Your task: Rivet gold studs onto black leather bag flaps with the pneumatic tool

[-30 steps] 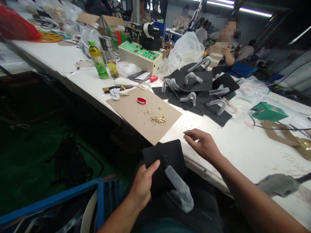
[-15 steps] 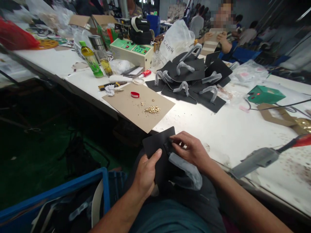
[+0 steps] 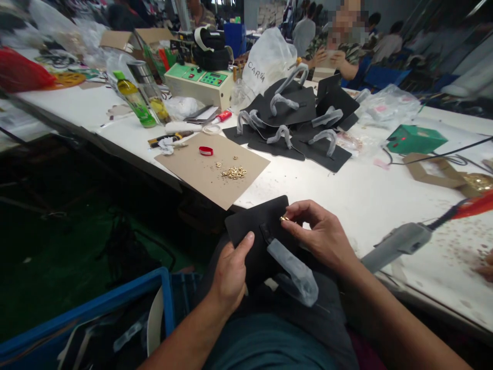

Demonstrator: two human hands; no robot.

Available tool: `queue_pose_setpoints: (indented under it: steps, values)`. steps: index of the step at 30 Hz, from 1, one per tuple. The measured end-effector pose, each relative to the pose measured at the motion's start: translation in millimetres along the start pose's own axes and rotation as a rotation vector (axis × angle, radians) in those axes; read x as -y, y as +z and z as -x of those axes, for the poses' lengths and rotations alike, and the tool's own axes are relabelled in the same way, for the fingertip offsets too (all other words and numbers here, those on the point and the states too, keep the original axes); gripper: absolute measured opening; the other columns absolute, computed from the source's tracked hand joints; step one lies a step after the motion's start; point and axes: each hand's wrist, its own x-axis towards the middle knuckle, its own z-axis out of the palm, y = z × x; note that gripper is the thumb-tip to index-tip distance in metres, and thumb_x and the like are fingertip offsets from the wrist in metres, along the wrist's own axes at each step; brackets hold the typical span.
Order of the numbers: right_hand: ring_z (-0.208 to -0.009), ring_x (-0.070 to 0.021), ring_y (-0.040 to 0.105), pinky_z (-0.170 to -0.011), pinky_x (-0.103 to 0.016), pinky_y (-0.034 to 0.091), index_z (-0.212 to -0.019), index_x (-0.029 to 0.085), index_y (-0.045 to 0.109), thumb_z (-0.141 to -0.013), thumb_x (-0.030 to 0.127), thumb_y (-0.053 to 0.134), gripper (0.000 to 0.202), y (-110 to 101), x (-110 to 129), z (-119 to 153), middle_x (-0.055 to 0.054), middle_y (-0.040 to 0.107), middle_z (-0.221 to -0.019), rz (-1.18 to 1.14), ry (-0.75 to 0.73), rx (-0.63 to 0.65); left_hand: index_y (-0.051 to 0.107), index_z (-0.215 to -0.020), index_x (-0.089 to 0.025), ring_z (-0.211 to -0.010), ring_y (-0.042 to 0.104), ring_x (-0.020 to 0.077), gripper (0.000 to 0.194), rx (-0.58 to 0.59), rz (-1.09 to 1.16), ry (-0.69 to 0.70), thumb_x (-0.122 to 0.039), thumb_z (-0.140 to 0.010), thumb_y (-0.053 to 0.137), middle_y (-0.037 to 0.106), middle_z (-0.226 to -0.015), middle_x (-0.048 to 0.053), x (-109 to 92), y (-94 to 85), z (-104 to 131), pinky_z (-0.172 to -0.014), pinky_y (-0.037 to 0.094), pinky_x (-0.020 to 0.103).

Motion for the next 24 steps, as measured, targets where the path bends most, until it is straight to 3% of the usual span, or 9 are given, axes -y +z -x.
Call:
queue_pose_setpoints:
  steps: [6,14,24]
  values:
    - [-0.075,-0.0193,0.070,-0.066,-0.031,0.054,-0.108,0.027,0.066,-0.087,0.029,0.070,0.021,2.0,22.2,8.5,-0.001,0.074,-0.086,0.147,0.009,0.167,0.078,-0.126,-0.017,-0.119,0.072,0.0315,0.047,-0.035,-0.364,0.217,-0.047,-0.090,0.078,0.080,-0.121,0.009,-2.3,-4.3,6.3,-0.108,0.052,0.035]
    - [-0.070,-0.0183,0.069,-0.065,-0.029,0.054,-0.105,0.025,0.061,-0.085,0.030,0.069,0.022,16.6,21.6,14.6,0.000,0.073,-0.081,0.238,0.003,0.058,0.079,-0.125,-0.019,-0.106,0.074,0.0290,0.045,0.015,-0.543,0.258,-0.052,-0.097,0.068,0.082,-0.115,0.007,-3.6,-2.9,15.6,-0.095,0.054,0.031]
    - [-0.072,-0.0194,0.069,-0.065,-0.030,0.051,-0.112,0.026,0.058,-0.088,0.023,0.064,0.025,22.9,23.6,18.1,-0.001,0.072,-0.083,0.420,-0.059,0.102,0.081,-0.117,-0.020,-0.096,0.073,0.0269,0.035,0.031,-0.699,0.374,-0.045,-0.100,0.064,0.082,-0.104,0.007,-1.9,-10.2,14.9,-0.087,0.054,0.030]
